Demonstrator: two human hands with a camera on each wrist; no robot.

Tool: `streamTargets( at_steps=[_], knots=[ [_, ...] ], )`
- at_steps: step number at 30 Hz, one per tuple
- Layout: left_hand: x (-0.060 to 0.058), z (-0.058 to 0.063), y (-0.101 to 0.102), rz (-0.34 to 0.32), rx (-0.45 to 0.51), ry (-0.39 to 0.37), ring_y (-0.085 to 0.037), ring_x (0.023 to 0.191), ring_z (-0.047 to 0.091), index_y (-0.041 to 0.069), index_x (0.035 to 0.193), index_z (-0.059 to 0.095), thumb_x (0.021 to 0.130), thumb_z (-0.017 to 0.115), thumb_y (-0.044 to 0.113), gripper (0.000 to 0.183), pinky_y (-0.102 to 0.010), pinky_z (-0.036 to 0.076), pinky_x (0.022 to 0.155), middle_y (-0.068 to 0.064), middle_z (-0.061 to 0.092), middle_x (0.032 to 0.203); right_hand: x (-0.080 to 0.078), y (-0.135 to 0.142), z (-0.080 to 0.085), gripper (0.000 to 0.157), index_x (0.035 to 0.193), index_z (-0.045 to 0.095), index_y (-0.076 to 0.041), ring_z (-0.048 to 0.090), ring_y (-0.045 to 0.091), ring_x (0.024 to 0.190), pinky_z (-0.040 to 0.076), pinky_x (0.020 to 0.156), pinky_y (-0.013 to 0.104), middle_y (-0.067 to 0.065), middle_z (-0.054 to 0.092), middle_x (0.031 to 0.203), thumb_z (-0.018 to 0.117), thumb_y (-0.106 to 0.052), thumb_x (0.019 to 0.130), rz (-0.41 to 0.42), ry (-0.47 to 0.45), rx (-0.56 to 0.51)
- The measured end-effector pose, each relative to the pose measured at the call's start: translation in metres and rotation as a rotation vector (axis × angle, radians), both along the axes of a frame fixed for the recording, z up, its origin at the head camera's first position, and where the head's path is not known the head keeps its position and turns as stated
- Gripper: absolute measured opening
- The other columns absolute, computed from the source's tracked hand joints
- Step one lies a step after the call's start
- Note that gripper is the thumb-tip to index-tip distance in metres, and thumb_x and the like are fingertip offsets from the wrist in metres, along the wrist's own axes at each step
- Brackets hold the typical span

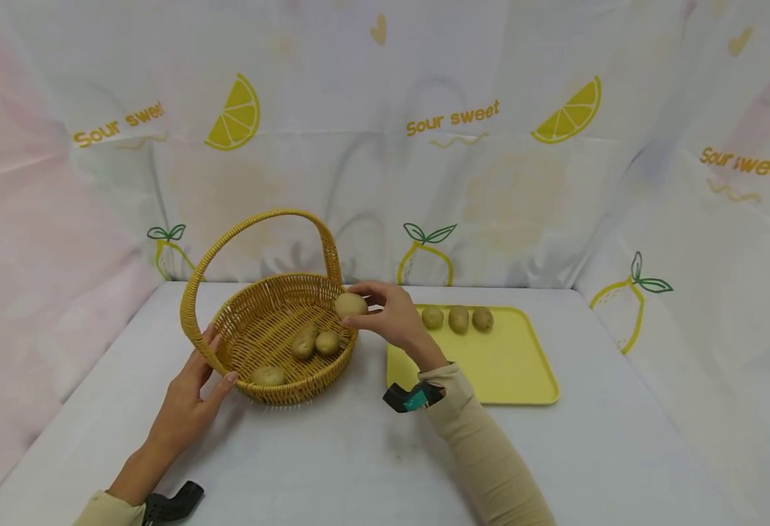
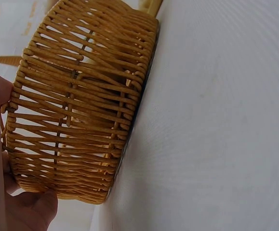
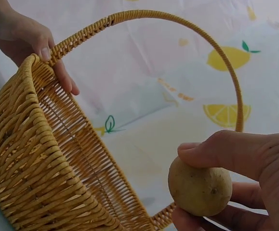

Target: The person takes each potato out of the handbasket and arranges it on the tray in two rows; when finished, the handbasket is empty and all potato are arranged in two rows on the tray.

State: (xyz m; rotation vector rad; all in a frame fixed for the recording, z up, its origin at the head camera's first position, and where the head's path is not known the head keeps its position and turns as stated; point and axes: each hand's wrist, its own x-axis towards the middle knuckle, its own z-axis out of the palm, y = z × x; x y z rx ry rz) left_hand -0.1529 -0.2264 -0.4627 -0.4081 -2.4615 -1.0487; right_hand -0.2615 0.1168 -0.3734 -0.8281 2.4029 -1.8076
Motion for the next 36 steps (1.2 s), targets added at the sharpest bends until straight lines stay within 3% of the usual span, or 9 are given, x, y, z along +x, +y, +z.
streamTargets(
  at_steps=[7, 10, 12, 14, 21, 30, 36],
  knots=[
    [-0.001, -0.001, 0.000, -0.003, 0.003, 0.005, -0.040, 0.150, 0.030, -0.003, 0.163, 0.026, 0.103, 0.066, 0.017, 0.075, -0.016, 0.022, 0.113, -0.014, 0.017, 0.171, 0.007, 0.021, -0.003, 0.048, 0.130, 0.070, 0.000, 0.067, 0.027, 0.106, 0.056, 0.081, 0.034, 0.010, 0.070, 0.121, 0.086, -0.006, 0.085, -0.025, -0.023, -0.002],
    [-0.001, 0.000, 0.001, 0.005, 0.003, -0.010, -0.041, 0.150, 0.029, -0.002, 0.163, 0.026, 0.103, 0.066, 0.018, 0.075, -0.037, 0.030, 0.118, -0.015, 0.017, 0.171, 0.010, 0.030, -0.004, 0.049, 0.131, 0.069, 0.000, 0.067, 0.028, 0.106, 0.055, 0.081, 0.032, 0.012, 0.070, 0.123, 0.085, -0.005, 0.085, -0.045, -0.044, -0.002],
    [-0.001, 0.001, 0.001, 0.015, -0.002, -0.017, -0.040, 0.150, 0.029, -0.003, 0.162, 0.027, 0.103, 0.066, 0.018, 0.075, -0.053, 0.034, 0.116, -0.016, 0.019, 0.171, 0.013, 0.035, -0.004, 0.049, 0.131, 0.069, 0.000, 0.067, 0.028, 0.106, 0.055, 0.081, 0.032, 0.012, 0.070, 0.124, 0.085, -0.005, 0.085, -0.063, -0.057, 0.002],
    [0.000, 0.002, 0.001, 0.021, -0.007, -0.021, -0.040, 0.151, 0.027, -0.004, 0.162, 0.027, 0.102, 0.067, 0.017, 0.075, -0.061, 0.035, 0.112, -0.017, 0.019, 0.170, 0.016, 0.040, -0.005, 0.050, 0.132, 0.069, 0.000, 0.066, 0.028, 0.105, 0.055, 0.081, 0.031, 0.012, 0.069, 0.125, 0.086, -0.006, 0.085, -0.080, -0.065, 0.017],
    [-0.001, 0.000, -0.001, 0.000, 0.007, -0.028, -0.040, 0.152, 0.024, -0.002, 0.163, 0.025, 0.104, 0.065, 0.022, 0.075, -0.060, 0.028, 0.117, -0.018, 0.018, 0.170, 0.023, 0.060, -0.016, 0.051, 0.132, 0.068, 0.001, 0.068, 0.028, 0.102, 0.057, 0.083, 0.031, 0.016, 0.069, 0.125, 0.086, -0.006, 0.085, -0.105, -0.074, 0.016],
    [-0.006, 0.002, -0.001, -0.011, 0.010, -0.029, -0.038, 0.153, 0.024, -0.002, 0.163, 0.026, 0.105, 0.064, 0.024, 0.074, -0.061, 0.029, 0.116, -0.017, 0.019, 0.170, 0.021, 0.079, -0.023, 0.054, 0.136, 0.064, 0.005, 0.065, 0.031, 0.108, 0.056, 0.085, 0.028, 0.020, 0.068, 0.127, 0.084, -0.005, 0.086, -0.187, -0.080, 0.055],
    [-0.004, 0.001, -0.002, -0.013, 0.010, -0.017, -0.036, 0.152, 0.025, 0.007, 0.166, 0.024, 0.104, 0.065, 0.022, 0.075, -0.052, 0.027, 0.119, -0.016, 0.021, 0.170, 0.017, 0.083, -0.034, 0.056, 0.135, 0.065, 0.005, 0.066, 0.038, 0.112, 0.057, 0.084, 0.027, 0.022, 0.066, 0.131, 0.087, -0.006, 0.085, -0.256, -0.045, 0.104]
  ],
)
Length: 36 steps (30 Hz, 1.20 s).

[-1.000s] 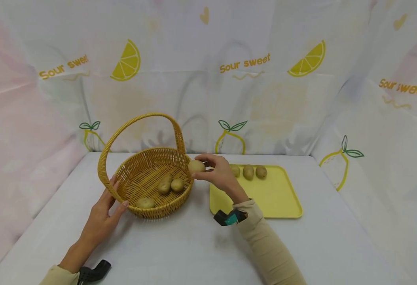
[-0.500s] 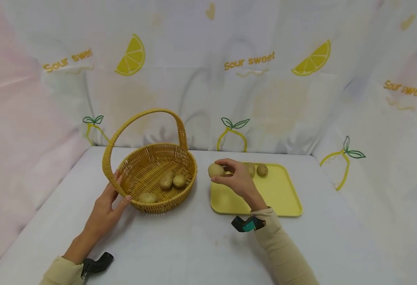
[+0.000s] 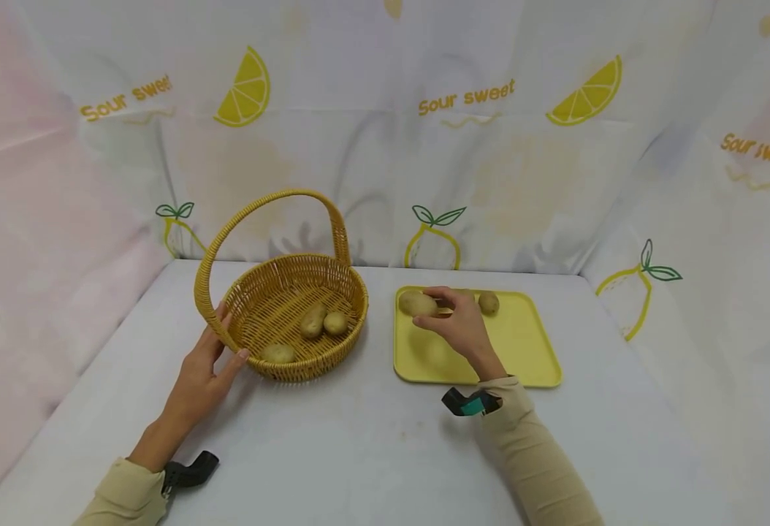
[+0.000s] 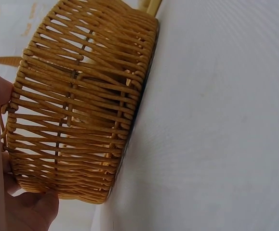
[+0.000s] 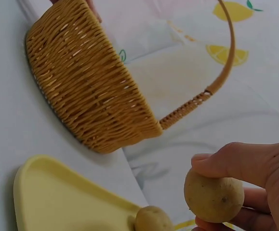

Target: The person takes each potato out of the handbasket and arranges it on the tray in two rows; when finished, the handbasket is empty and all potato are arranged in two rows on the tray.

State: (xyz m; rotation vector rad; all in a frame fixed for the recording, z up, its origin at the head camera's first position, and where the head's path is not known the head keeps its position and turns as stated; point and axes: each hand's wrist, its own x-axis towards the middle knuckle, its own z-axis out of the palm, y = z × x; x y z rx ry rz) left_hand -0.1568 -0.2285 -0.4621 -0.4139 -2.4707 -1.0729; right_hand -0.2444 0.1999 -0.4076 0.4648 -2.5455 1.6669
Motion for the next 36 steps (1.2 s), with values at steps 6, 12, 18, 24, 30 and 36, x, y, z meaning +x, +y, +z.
streamTargets(
  at_steps=[6, 12, 18, 24, 30, 36],
  knots=[
    [0.002, -0.001, -0.001, -0.002, 0.006, 0.005, -0.037, 0.153, 0.023, 0.004, 0.165, 0.026, 0.104, 0.065, 0.022, 0.074, -0.048, 0.024, 0.121, -0.015, 0.016, 0.171, -0.008, -0.001, -0.016, 0.053, 0.130, 0.070, 0.000, 0.064, 0.030, 0.111, 0.055, 0.085, 0.029, 0.014, 0.067, 0.128, 0.090, -0.012, 0.083, -0.060, 0.023, 0.066],
    [0.000, 0.001, 0.001, -0.006, 0.006, 0.002, -0.037, 0.153, 0.023, 0.004, 0.164, 0.027, 0.104, 0.065, 0.022, 0.074, -0.050, 0.025, 0.121, -0.015, 0.016, 0.171, -0.010, -0.005, -0.028, 0.048, 0.122, 0.073, 0.001, 0.067, 0.032, 0.100, 0.057, 0.079, 0.035, 0.016, 0.070, 0.119, 0.092, -0.010, 0.079, -0.067, 0.087, 0.068],
    [0.003, 0.001, 0.000, 0.001, 0.004, 0.006, -0.036, 0.153, 0.023, 0.007, 0.164, 0.029, 0.103, 0.066, 0.022, 0.073, -0.046, 0.024, 0.121, -0.017, 0.020, 0.170, -0.010, -0.011, -0.037, 0.049, 0.121, 0.072, 0.004, 0.068, 0.031, 0.101, 0.058, 0.084, 0.036, 0.016, 0.071, 0.113, 0.093, -0.009, 0.078, -0.067, 0.097, 0.082],
    [0.003, -0.001, 0.000, -0.001, 0.005, 0.002, -0.036, 0.153, 0.022, 0.002, 0.163, 0.028, 0.104, 0.065, 0.022, 0.073, -0.047, 0.024, 0.121, -0.017, 0.020, 0.170, -0.008, -0.013, -0.044, 0.049, 0.120, 0.070, 0.005, 0.067, 0.033, 0.102, 0.059, 0.086, 0.040, 0.017, 0.070, 0.114, 0.092, -0.008, 0.078, -0.068, 0.076, 0.112],
    [0.002, 0.000, 0.001, -0.007, -0.001, 0.003, -0.037, 0.154, 0.021, 0.000, 0.164, 0.026, 0.104, 0.064, 0.023, 0.074, -0.051, 0.024, 0.121, -0.019, 0.019, 0.170, -0.010, -0.012, -0.048, 0.050, 0.120, 0.069, 0.004, 0.068, 0.033, 0.102, 0.058, 0.088, 0.044, 0.017, 0.070, 0.115, 0.092, -0.010, 0.078, -0.078, 0.053, 0.145],
    [0.002, 0.001, 0.000, 0.005, -0.001, -0.022, -0.038, 0.153, 0.022, 0.000, 0.163, 0.026, 0.105, 0.063, 0.025, 0.074, -0.063, 0.028, 0.116, -0.018, 0.019, 0.170, -0.009, -0.014, -0.050, 0.048, 0.120, 0.069, 0.003, 0.069, 0.032, 0.100, 0.057, 0.087, 0.044, 0.016, 0.071, 0.112, 0.091, -0.013, 0.080, -0.070, 0.027, 0.166]
  ],
)
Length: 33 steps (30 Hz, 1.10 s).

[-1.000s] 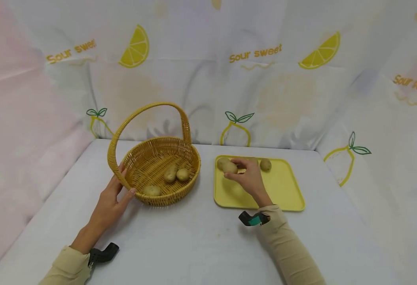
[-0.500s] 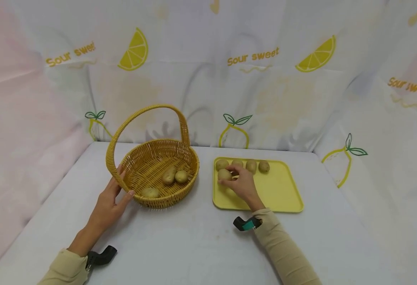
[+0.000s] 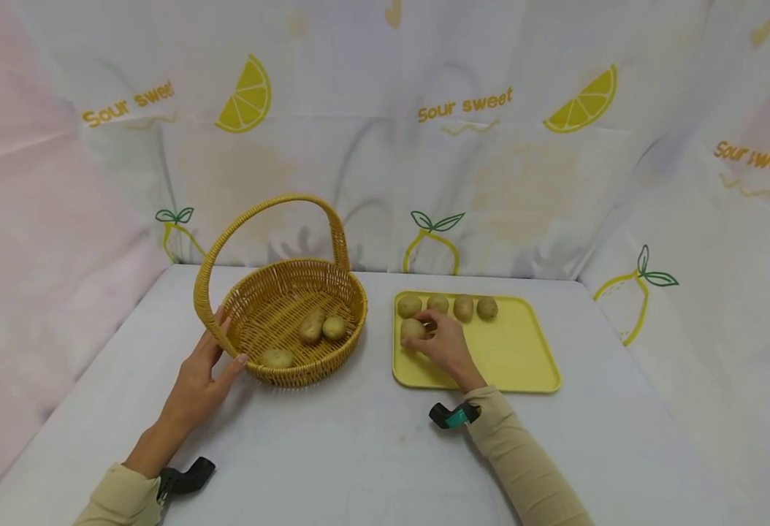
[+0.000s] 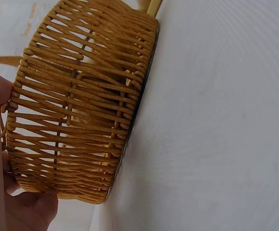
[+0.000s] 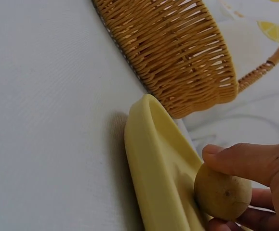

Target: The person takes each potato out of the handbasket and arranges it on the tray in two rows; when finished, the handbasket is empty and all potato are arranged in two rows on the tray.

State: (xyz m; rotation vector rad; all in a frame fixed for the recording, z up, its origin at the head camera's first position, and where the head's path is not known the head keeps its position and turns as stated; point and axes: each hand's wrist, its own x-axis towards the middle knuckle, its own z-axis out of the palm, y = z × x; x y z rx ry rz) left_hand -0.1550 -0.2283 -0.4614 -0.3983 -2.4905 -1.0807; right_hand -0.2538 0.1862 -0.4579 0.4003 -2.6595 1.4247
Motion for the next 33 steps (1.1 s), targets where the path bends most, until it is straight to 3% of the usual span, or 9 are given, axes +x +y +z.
streamTargets(
  at_steps=[6, 15, 25, 33],
  knots=[
    [0.0014, -0.0023, -0.0004, 0.006, 0.005, -0.004, -0.038, 0.154, 0.021, 0.004, 0.165, 0.024, 0.105, 0.064, 0.025, 0.075, -0.064, 0.028, 0.115, -0.018, 0.018, 0.170, 0.0011, -0.0009, -0.0014, 0.046, 0.120, 0.069, 0.002, 0.068, 0.031, 0.099, 0.056, 0.087, 0.043, 0.014, 0.071, 0.112, 0.090, -0.015, 0.082, 0.021, -0.002, 0.025],
    [0.0023, -0.0044, -0.0010, 0.003, 0.005, 0.016, -0.037, 0.153, 0.022, 0.005, 0.165, 0.025, 0.104, 0.065, 0.022, 0.075, -0.051, 0.024, 0.121, -0.017, 0.019, 0.170, 0.0026, -0.0015, 0.0007, 0.048, 0.121, 0.069, 0.001, 0.067, 0.029, 0.096, 0.055, 0.082, 0.041, 0.013, 0.071, 0.112, 0.089, -0.020, 0.083, 0.044, -0.001, 0.064],
    [0.0032, -0.0031, -0.0008, 0.010, -0.002, 0.015, -0.040, 0.152, 0.024, -0.002, 0.163, 0.027, 0.104, 0.065, 0.023, 0.074, -0.060, 0.027, 0.117, -0.018, 0.019, 0.170, 0.0032, -0.0005, 0.0039, 0.051, 0.125, 0.068, 0.000, 0.067, 0.029, 0.098, 0.055, 0.085, 0.042, 0.013, 0.070, 0.116, 0.087, -0.023, 0.084, 0.063, -0.031, 0.092],
    [0.0012, -0.0008, -0.0001, 0.004, -0.013, 0.013, -0.039, 0.153, 0.022, 0.000, 0.163, 0.026, 0.104, 0.065, 0.024, 0.075, -0.062, 0.028, 0.116, -0.015, 0.017, 0.171, 0.0019, 0.0034, 0.0062, 0.047, 0.124, 0.067, 0.003, 0.068, 0.031, 0.097, 0.056, 0.085, 0.045, 0.016, 0.069, 0.118, 0.086, -0.018, 0.086, 0.120, 0.024, 0.106]
  ],
)
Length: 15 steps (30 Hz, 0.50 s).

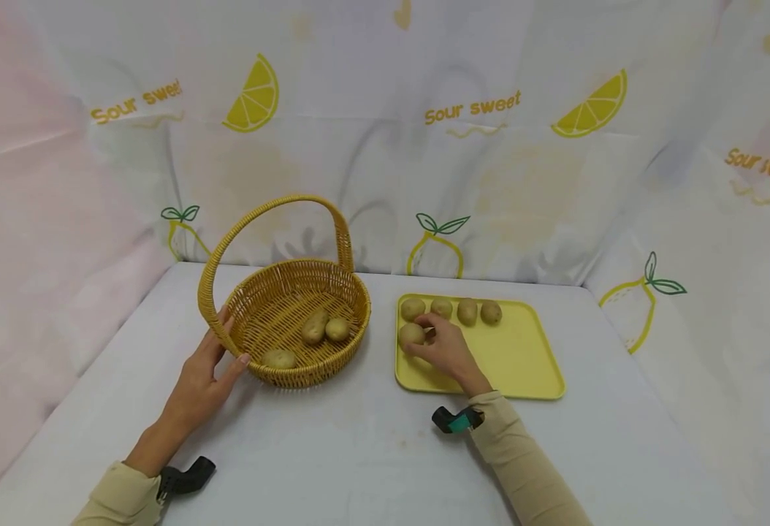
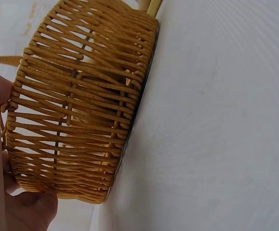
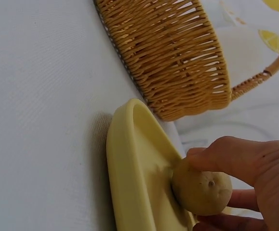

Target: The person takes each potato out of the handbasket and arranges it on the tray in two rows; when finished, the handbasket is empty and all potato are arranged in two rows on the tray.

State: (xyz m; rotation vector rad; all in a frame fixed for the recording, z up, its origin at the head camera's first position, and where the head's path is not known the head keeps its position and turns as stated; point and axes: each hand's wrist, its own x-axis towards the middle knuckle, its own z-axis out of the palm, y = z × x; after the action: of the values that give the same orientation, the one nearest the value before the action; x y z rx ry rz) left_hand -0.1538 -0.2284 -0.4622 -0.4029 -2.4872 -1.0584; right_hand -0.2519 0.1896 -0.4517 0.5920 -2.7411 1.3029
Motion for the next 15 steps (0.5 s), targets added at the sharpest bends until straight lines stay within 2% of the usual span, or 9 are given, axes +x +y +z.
streamTargets(
  at_steps=[8, 15],
  knots=[
    [0.0003, 0.0008, 0.0010, 0.007, -0.002, 0.008, -0.041, 0.152, 0.023, -0.001, 0.163, 0.028, 0.104, 0.065, 0.023, 0.073, -0.063, 0.028, 0.115, -0.017, 0.019, 0.170, 0.0012, -0.0004, 0.0025, 0.044, 0.123, 0.068, 0.002, 0.067, 0.031, 0.098, 0.056, 0.083, 0.045, 0.015, 0.071, 0.116, 0.086, -0.011, 0.085, 0.008, 0.031, 0.024],
    [0.0010, 0.0019, 0.0015, 0.006, 0.008, 0.000, -0.041, 0.152, 0.023, -0.001, 0.162, 0.028, 0.104, 0.065, 0.022, 0.073, -0.063, 0.028, 0.116, -0.017, 0.019, 0.170, 0.0002, 0.0004, 0.0016, 0.044, 0.124, 0.067, 0.003, 0.067, 0.030, 0.098, 0.055, 0.085, 0.045, 0.014, 0.070, 0.116, 0.085, -0.012, 0.086, 0.011, 0.019, 0.029]
  ],
)
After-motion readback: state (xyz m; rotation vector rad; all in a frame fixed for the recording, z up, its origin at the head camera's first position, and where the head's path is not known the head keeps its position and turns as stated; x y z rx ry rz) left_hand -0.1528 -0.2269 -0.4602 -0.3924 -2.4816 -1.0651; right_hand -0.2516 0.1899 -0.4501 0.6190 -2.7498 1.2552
